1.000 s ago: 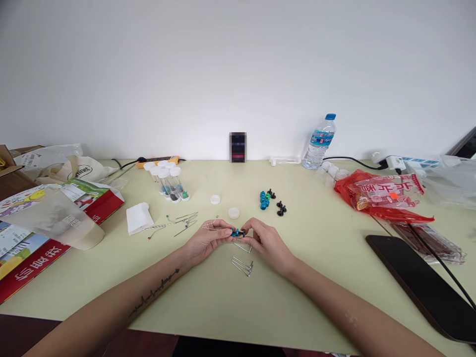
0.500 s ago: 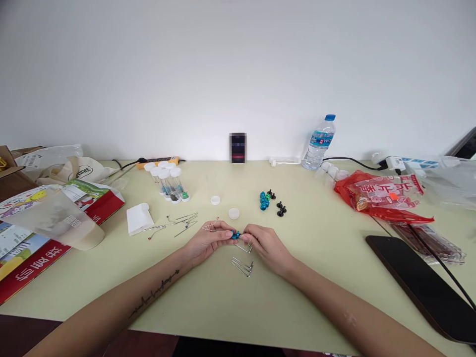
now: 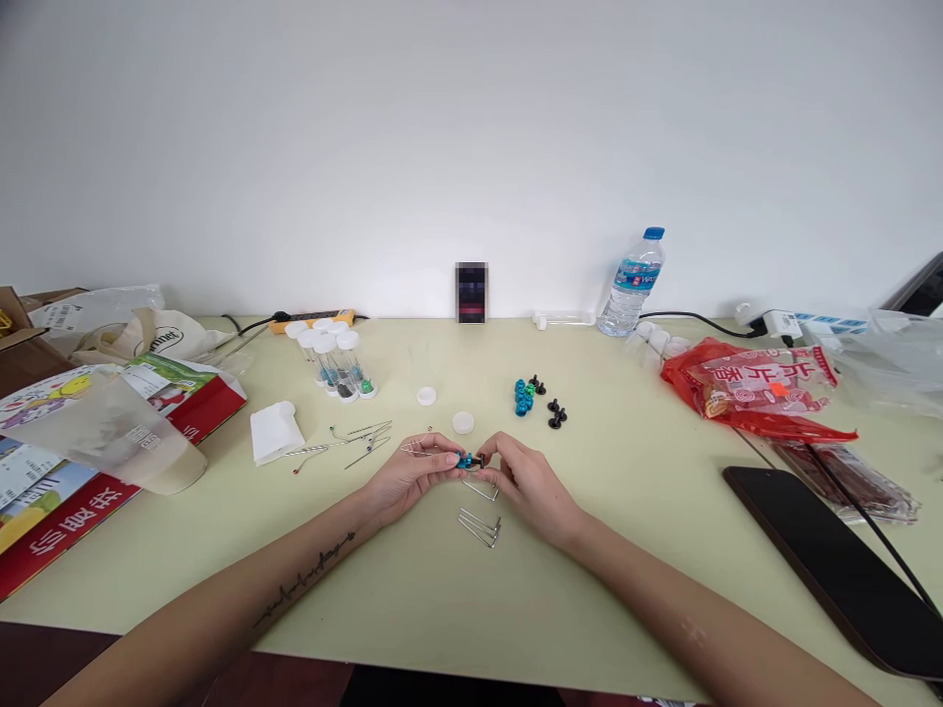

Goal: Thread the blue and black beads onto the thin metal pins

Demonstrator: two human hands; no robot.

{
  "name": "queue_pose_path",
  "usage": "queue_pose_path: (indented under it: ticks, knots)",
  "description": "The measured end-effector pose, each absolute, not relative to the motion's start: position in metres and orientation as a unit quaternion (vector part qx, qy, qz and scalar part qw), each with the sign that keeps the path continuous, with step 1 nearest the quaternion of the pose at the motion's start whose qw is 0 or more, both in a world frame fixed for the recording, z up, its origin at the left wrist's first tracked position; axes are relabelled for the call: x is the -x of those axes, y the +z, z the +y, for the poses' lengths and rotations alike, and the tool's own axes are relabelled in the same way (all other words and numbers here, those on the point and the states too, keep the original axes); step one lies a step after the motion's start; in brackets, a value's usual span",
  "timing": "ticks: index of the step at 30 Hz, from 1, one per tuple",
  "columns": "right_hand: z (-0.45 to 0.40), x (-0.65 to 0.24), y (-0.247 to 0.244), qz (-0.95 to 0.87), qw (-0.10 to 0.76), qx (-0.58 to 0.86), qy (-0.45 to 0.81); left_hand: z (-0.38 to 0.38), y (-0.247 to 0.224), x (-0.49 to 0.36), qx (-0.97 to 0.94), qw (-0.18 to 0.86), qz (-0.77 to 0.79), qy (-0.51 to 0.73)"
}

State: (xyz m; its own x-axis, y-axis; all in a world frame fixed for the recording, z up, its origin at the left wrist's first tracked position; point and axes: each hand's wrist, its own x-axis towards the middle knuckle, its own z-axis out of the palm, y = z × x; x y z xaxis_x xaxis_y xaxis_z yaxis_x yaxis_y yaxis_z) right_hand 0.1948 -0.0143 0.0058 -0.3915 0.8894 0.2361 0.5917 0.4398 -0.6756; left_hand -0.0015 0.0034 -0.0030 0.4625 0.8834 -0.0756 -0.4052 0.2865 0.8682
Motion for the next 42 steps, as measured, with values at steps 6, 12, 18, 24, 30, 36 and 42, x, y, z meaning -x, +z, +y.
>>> queue_pose_path:
  ticks: [6,12,18,24,30,36,42]
  knots:
    - [-0.0138,-0.1958,0.0062,-0.804,0.288,0.458,0.247,0.0031,-0.0037,0.0011,-0.414,0.749,0.293,0.427]
    - [-0.013,-0.1963,0.0052,-0.802,0.295,0.463,0.235,0.0041,-0.0033,0.0015,-0.416,0.748,0.294,0.425]
    - [-0.0128,-0.1969,0.0046,-0.804,0.292,0.461,0.236,0.0046,-0.0042,0.0021,-0.42,0.75,0.29,0.42]
    - [-0.0136,-0.1966,0.0065,-0.802,0.293,0.462,0.239,0.0046,-0.0051,0.0029,-0.422,0.751,0.283,0.421]
    - [-0.0138,-0.197,0.0064,-0.809,0.282,0.454,0.245,0.0051,-0.0054,0.0025,-0.423,0.753,0.282,0.417]
    - [-0.0134,-0.1964,0.0058,-0.799,0.294,0.466,0.241,0.0051,-0.0054,0.0028,-0.422,0.752,0.281,0.42]
    - [-0.0129,-0.1973,0.0065,-0.814,0.279,0.447,0.246,0.0033,-0.004,0.0028,-0.427,0.754,0.28,0.413]
